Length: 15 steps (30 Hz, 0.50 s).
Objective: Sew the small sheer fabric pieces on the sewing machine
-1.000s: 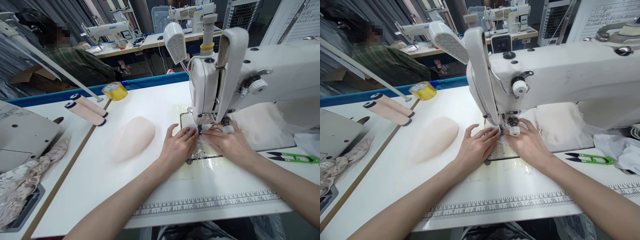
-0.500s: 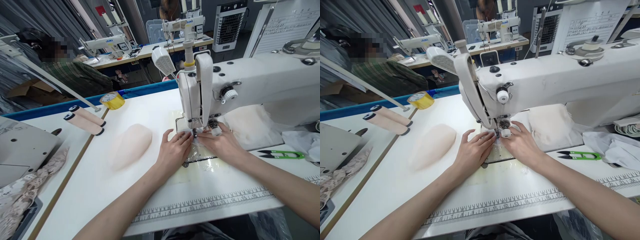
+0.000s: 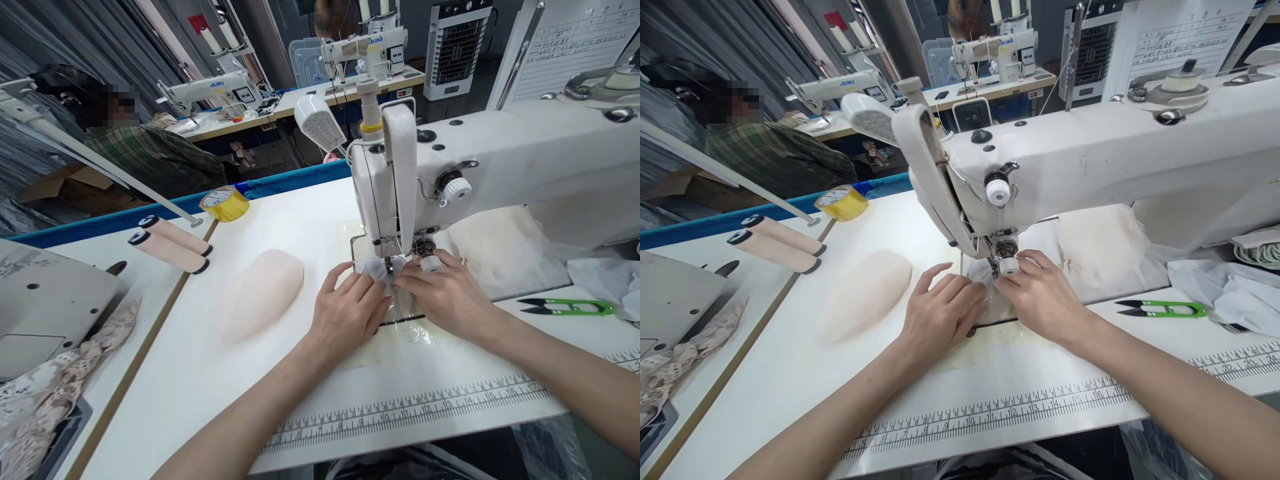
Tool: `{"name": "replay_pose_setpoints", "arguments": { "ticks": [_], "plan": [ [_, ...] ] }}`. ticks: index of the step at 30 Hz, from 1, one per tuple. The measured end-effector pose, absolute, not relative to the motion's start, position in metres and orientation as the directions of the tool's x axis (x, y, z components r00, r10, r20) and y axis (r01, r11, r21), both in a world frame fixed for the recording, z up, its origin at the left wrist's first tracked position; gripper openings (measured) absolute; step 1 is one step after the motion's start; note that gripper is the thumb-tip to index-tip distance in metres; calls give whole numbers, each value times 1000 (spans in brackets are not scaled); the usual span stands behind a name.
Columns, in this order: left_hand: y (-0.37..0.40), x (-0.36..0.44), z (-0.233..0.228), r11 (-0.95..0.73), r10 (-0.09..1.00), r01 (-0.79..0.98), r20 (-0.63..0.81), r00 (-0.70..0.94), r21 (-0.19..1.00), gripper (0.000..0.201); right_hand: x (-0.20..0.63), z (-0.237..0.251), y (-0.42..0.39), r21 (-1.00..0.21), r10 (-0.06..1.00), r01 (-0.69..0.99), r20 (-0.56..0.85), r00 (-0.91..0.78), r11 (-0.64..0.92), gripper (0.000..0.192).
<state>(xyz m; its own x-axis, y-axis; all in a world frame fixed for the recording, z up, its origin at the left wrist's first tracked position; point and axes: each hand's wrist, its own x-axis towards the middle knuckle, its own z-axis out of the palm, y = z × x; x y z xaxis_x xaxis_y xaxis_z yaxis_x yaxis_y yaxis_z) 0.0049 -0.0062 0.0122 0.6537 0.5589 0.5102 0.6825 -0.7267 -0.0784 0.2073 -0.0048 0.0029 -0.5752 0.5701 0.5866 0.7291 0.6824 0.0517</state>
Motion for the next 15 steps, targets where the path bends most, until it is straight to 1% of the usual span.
{"name": "replay_pose_setpoints", "arguments": {
  "ticks": [3, 5, 7, 9, 11, 15],
  "plan": [
    [-3, 2, 13, -738, 589, 675, 474, 654, -13, 18, 205, 6, -10, -45, 579, 677, 560, -592, 735, 29],
    [-1, 0, 12, -741, 609, 671, 455, 650, 34, 22, 204, 6, -12, -82, 601, 675, 543, -587, 733, 22],
    [0, -1, 12, -740, 624, 668, 442, 644, 72, 24, 204, 6, -12, -56, 607, 705, 559, -565, 707, 23],
    [2, -1, 11, -752, 626, 651, 421, 656, 103, 24, 204, 4, -11, 1, 601, 729, 564, -566, 685, 23],
    [2, 0, 9, -759, 630, 637, 393, 670, 132, 24, 204, 1, -10, 44, 611, 745, 541, -578, 666, 22],
    [0, 3, 6, -756, 644, 633, 360, 675, 165, 29, 206, -2, -8, 72, 658, 777, 486, -575, 626, 22]
  ]
}}
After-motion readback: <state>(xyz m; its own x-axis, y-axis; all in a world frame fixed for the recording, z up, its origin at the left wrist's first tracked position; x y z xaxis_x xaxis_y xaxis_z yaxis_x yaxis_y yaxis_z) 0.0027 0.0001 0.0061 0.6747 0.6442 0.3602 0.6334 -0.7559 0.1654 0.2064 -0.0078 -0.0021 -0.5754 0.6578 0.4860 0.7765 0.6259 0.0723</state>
